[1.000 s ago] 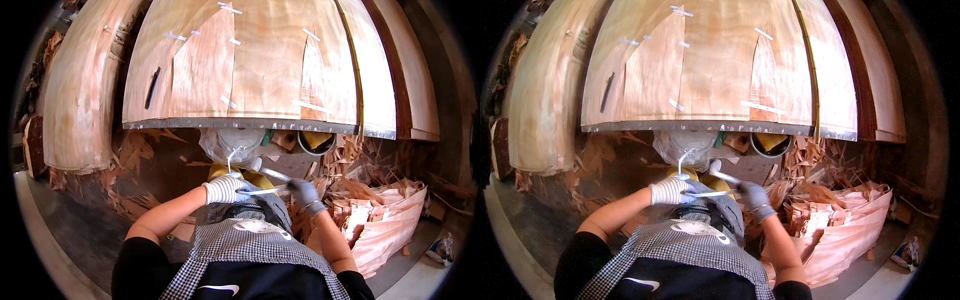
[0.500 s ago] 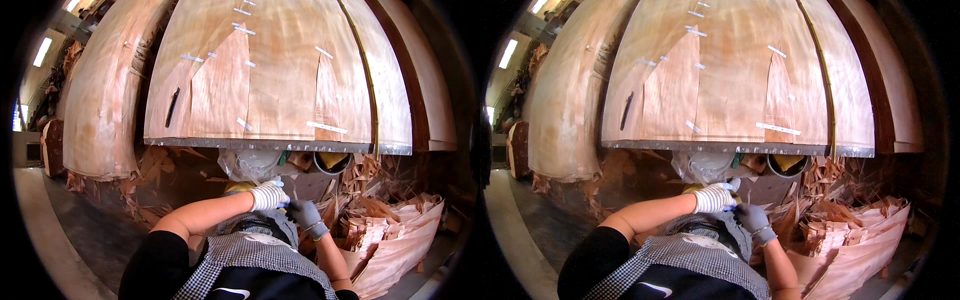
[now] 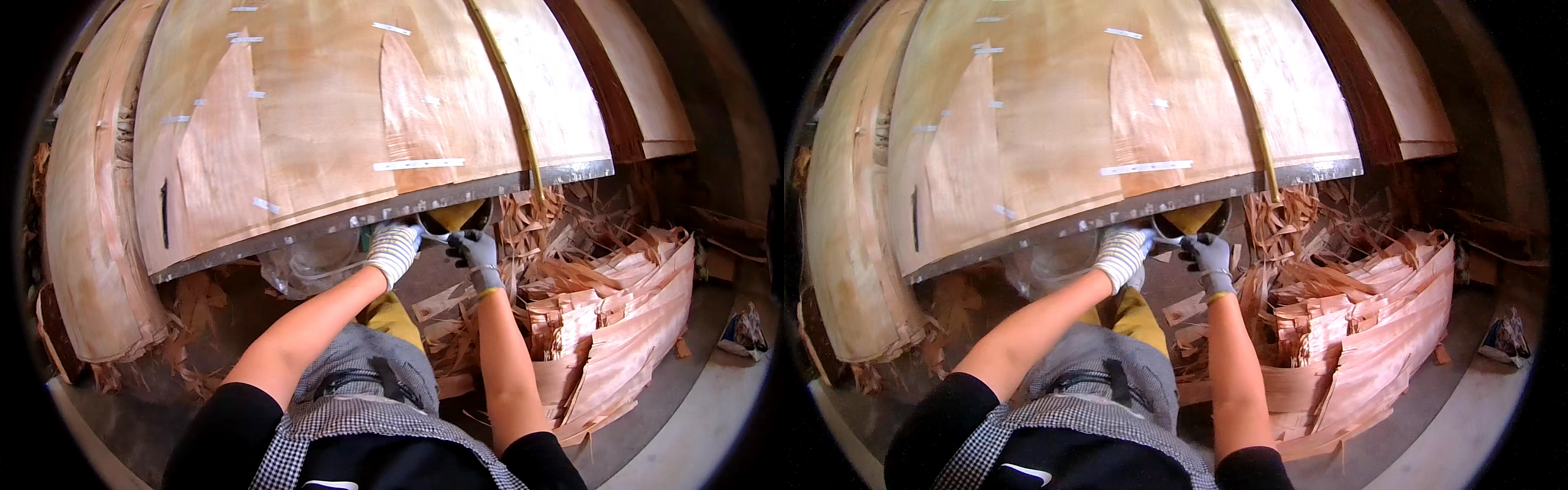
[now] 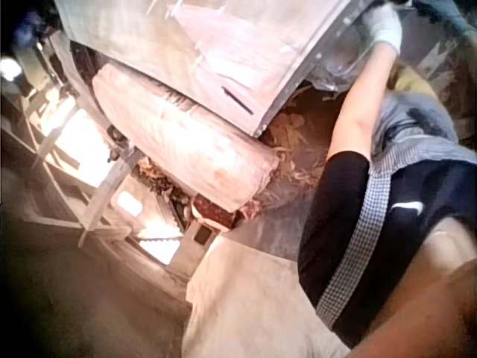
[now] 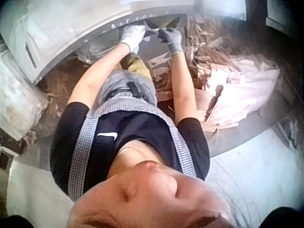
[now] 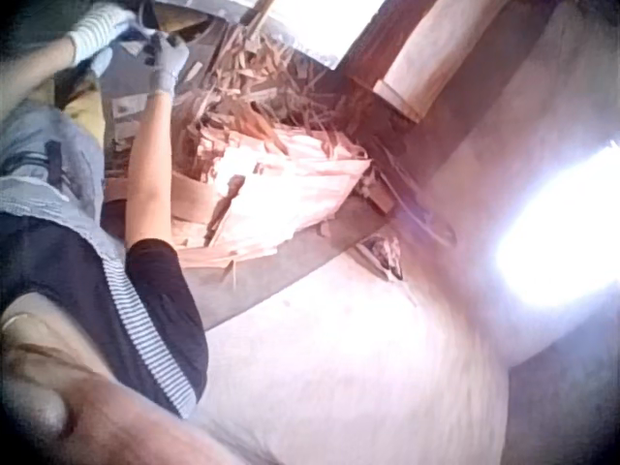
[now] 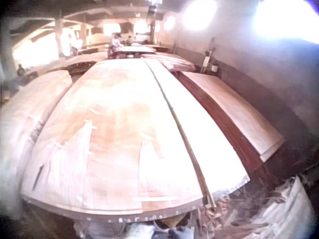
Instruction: The person applies adhesive tape to wood veneer pieces to patch gaps on a large wooden panel and then flips the large panel over before placing a new sheet of veneer on another panel.
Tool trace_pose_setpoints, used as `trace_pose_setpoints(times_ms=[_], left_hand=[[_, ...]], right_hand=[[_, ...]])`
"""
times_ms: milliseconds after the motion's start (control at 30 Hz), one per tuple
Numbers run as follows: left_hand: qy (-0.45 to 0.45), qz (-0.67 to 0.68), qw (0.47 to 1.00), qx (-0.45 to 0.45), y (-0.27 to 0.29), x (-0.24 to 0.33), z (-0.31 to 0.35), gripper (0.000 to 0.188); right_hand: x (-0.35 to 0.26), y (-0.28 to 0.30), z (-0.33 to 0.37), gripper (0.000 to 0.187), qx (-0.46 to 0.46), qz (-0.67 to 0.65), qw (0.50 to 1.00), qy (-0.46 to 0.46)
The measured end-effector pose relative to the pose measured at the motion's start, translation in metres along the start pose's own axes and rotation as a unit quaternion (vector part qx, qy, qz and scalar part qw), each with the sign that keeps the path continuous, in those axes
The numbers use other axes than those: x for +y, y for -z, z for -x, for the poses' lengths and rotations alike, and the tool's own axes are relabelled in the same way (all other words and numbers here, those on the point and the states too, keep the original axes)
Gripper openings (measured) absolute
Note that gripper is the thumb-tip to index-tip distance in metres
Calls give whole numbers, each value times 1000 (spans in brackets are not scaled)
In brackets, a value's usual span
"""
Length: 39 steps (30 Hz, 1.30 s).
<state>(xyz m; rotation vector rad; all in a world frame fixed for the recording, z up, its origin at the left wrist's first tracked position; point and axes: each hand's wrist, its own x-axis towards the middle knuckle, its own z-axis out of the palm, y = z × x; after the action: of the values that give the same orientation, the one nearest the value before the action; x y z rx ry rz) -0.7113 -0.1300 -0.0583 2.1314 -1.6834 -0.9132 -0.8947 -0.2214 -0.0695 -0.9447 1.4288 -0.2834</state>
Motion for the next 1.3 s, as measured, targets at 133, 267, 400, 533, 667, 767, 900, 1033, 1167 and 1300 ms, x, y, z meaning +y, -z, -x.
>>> trace_pose_setpoints(times_ms=[133, 267, 400, 533, 667, 767, 900, 1033, 1167, 1300], left_hand=[[-110, -238, 964, 38, -43, 23, -41, 46], [-94, -254, 962, 32, -74, 27, -52, 44], [-92, -246, 964, 32, -78, 21, -57, 44], [-91, -298, 950, -26, -62, 33, -59, 44], [-105, -254, 956, -101, -35, 66, -27, 52], [-193, -40, 966, -169, -10, 87, 26, 73], [-129, 201, 962, -129, 29, 72, 71, 55], [31, 391, 919, 35, 68, 42, 100, 25], [48, 272, 958, 74, 108, 18, 127, 23], [-83, -16, 969, 231, 167, -66, 163, 19]], right_hand=[[26, -9, -71, 16, 222, 228, 929, 189], [58, 51, -78, 22, 211, 224, 928, 211], [74, 247, 14, 18, 349, 178, 893, 223], [104, 366, 120, 24, 663, -23, 743, 92], [99, 272, 129, 16, 340, 334, 868, 140], [71, 125, 116, 12, 8, 177, 966, 187], [-13, 25, 121, 21, -103, 32, 981, 158], [-65, -32, 137, 29, -239, -130, 956, 109], [-80, -90, 132, 18, -294, -189, 937, 16], [-138, -119, 96, 20, -150, -267, 952, -21]])
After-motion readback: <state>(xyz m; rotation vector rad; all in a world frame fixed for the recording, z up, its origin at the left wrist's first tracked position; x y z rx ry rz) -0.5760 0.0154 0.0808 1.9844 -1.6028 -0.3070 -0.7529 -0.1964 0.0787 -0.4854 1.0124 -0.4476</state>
